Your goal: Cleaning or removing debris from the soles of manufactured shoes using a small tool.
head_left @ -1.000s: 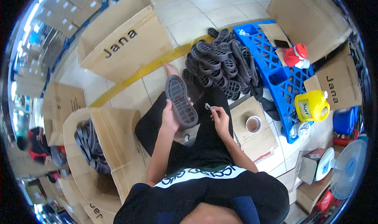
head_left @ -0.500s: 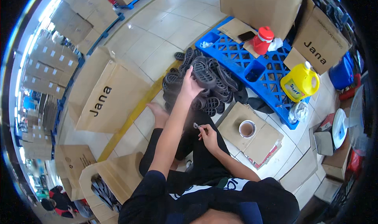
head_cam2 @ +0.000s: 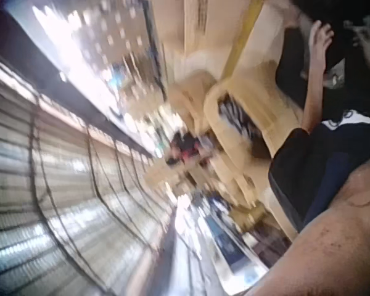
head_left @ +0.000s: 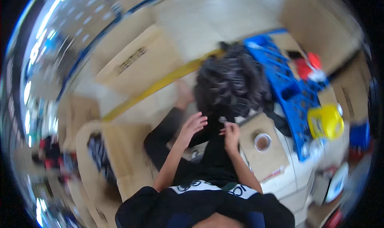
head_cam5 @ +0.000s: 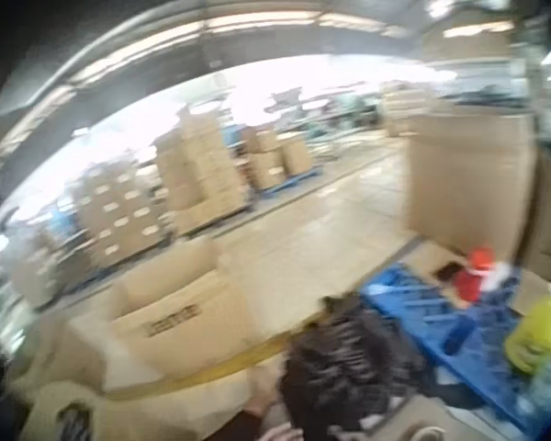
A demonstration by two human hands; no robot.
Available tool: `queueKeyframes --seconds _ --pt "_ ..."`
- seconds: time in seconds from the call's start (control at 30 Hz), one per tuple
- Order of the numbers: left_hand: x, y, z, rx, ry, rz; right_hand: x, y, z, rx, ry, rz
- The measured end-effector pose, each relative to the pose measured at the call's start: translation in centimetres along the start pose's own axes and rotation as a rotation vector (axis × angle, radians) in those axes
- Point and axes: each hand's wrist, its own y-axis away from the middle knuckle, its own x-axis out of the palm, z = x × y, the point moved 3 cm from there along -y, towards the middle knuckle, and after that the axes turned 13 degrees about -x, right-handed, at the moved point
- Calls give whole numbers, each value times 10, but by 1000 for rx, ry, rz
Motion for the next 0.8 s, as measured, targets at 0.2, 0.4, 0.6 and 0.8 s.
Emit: queueKeyframes --seconds 0.2,0.4,0.6,0.8 --pt "-110 216 -72 169 -57 -319 -30 -14 -17 -32 157 33" --pt "-347 366 -57 431 -214 -1267 -15 -13 -30 -40 230 128" --pt "-502 364 77 -185 868 -1469 -7 -5 -33 -38 217 115" --pt "-503 331 65 125 403 -1682 -1 7 -15 -126 114 94"
